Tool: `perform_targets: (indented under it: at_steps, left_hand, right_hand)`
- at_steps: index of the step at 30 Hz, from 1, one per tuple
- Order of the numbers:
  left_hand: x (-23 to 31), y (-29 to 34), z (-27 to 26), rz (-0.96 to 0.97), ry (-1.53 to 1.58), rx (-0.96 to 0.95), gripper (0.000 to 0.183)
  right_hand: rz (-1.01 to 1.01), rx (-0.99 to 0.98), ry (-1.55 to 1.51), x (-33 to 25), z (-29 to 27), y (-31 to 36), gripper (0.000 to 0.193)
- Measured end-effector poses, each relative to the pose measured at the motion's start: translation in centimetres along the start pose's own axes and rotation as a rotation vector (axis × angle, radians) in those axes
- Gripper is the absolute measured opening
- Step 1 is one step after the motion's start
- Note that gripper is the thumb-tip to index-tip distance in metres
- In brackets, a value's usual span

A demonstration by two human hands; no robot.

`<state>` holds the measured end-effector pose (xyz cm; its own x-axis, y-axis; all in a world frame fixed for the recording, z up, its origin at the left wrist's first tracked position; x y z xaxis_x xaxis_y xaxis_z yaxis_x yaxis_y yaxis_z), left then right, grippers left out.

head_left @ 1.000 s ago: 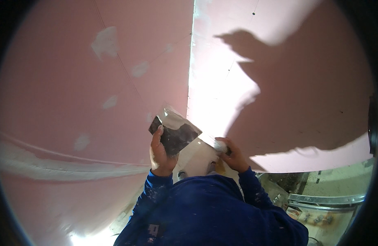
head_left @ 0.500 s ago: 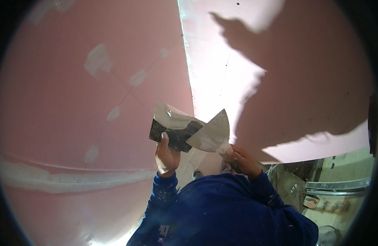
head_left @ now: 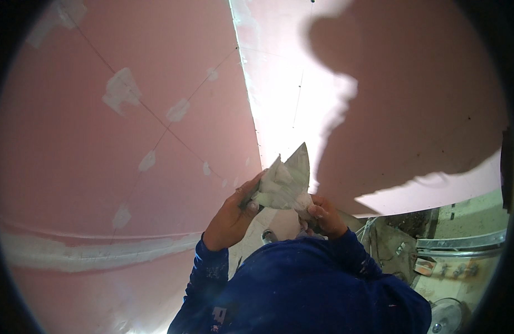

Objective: The person kneels on the floor and uses a trowel to mix plaster on the ground, then stands and applies the plaster to a pink wall using a trowel and a larger flat tool to smooth the surface.

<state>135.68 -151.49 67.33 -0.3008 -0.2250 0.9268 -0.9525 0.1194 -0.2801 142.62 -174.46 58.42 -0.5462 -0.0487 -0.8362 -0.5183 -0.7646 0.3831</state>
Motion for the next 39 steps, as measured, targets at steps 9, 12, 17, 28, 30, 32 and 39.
perform_targets:
  at_steps: [9, 12, 17, 28, 30, 32, 39]
  left_hand:
    - [-0.7, -0.8, 0.2, 0.085, -0.401, -0.302, 0.053]
    - [-3.3, -1.0, 0.6, 0.044, -0.417, -0.294, 0.054]
    - [-14.7, -0.4, 2.2, 0.055, -0.55, -0.361, 0.055]
    - [-46.3, 7.8, 7.7, -0.542, 0.363, 0.498, 0.045]
    - [-50.1, 8.6, 8.7, -0.422, 0.693, 0.698, 0.047]
    - [-53.6, 8.9, 8.7, -0.404, 0.638, 0.716, 0.044]
    - [-59.8, 6.9, 8.9, -0.318, -0.317, 0.231, 0.038]
  right_hand:
    - [0.115, -0.081, -0.142, 3.5, -1.9, 0.2, 0.076]
    - [0.153, -0.122, -0.139, 5.0, -3.6, -0.9, 0.075]
    - [0.234, -0.212, -0.232, 10.2, -9.8, -6.2, 0.074]
    - [0.1, -0.268, -0.306, 29.9, -26.9, -18.3, 0.057]
    - [0.003, -0.372, -0.389, 34.4, -28.7, -21.2, 0.055]
    - [0.019, -0.339, -0.404, 38.3, -30.4, -23.0, 0.056]
    - [-0.021, -0.437, -0.323, 44.4, -34.3, -25.4, 0.066]
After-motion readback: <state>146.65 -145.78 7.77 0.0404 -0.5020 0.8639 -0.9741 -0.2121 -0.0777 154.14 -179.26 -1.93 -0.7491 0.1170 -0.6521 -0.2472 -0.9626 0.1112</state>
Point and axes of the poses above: each hand's wrist, its own y-axis away from the middle knuckle, its own z-axis out of the palm, x = y × z, the point moved 3 cm from there along -y, towards the middle knuckle, and after that the axes turned 14 degrees about z, right-handed, at the moved point
